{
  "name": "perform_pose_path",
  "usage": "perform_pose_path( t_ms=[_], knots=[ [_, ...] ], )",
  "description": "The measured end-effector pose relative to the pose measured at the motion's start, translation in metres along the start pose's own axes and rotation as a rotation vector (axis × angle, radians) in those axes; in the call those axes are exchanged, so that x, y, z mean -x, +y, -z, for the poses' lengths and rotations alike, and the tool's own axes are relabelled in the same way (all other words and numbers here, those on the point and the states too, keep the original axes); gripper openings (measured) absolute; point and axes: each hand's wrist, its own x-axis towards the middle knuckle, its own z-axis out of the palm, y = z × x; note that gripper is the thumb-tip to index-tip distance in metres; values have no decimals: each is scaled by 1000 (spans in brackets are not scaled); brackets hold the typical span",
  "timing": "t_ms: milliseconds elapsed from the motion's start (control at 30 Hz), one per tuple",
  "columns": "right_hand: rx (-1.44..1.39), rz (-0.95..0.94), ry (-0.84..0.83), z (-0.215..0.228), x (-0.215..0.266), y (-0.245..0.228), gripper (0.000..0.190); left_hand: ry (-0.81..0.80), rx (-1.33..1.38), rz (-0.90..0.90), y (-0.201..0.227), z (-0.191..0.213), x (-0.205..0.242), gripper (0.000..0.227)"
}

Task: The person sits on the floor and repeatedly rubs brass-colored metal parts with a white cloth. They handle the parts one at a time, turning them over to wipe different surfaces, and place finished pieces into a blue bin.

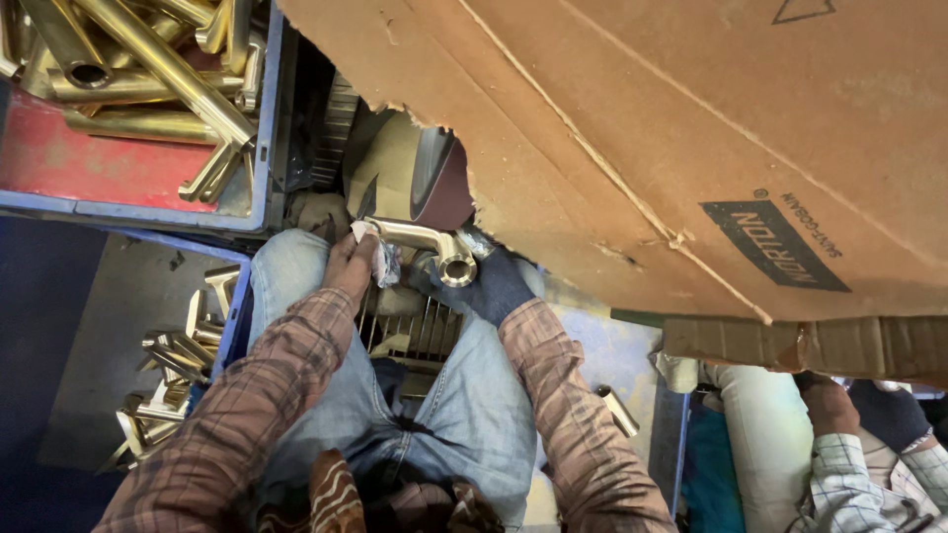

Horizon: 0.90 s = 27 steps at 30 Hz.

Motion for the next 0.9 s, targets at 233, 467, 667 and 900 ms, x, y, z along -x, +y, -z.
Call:
perform_pose_path(
  t_ms=[233, 467, 667, 900],
  knots=[
    [265, 112, -52, 5, -4, 6, 30, 4, 74, -60, -3, 2, -5, 23],
    [-105, 37, -11, 11, -19, 16, 32, 26, 109, -66, -12, 4, -15, 23],
    [-141, 69, -93, 20, -30, 19, 33, 43, 154, -42, -12, 3, -19, 21],
    [-189, -14, -29, 25, -37, 21, 42, 34, 139, -53, -5, 0, -15, 20]
  ],
)
